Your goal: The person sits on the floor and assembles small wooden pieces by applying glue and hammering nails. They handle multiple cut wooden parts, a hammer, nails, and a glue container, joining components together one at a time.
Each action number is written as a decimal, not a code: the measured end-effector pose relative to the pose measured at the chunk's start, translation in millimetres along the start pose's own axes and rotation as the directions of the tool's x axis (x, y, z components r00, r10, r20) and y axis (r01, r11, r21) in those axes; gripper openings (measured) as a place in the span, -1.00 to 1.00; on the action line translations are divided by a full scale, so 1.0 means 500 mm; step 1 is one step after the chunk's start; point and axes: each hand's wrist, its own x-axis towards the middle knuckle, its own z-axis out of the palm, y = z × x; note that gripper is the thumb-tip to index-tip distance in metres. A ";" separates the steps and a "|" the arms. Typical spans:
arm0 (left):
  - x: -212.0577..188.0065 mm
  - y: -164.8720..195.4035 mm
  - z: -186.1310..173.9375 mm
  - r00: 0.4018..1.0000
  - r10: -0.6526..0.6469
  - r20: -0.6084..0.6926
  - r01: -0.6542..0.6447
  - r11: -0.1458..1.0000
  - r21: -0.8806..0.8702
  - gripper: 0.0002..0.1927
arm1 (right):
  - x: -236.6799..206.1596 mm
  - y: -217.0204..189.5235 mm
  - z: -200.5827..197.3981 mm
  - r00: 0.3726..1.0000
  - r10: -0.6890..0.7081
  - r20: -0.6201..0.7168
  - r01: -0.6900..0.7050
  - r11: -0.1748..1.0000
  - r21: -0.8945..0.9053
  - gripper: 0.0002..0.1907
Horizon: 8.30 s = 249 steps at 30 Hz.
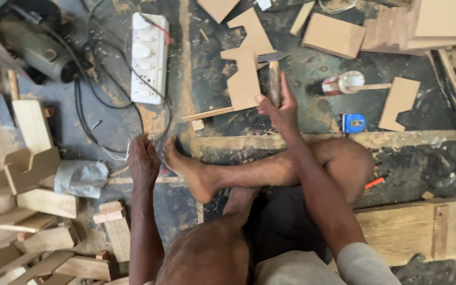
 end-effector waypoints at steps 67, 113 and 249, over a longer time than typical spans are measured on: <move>0.138 0.309 0.245 0.852 0.523 -0.031 -0.500 0.795 -0.343 -0.65 | 0.005 0.005 -0.017 0.999 0.034 -0.010 -0.035 0.992 -0.125 0.02; 0.144 0.315 0.231 0.879 0.476 -0.010 -0.425 0.775 -0.467 -0.62 | -0.187 -0.110 -0.081 0.747 -0.539 0.390 0.617 0.342 -0.709 -0.36; 0.220 0.321 0.204 0.846 0.140 0.515 0.029 0.952 -0.306 0.01 | -0.200 -0.027 -0.098 0.744 -0.418 0.522 0.596 0.063 -0.800 -0.48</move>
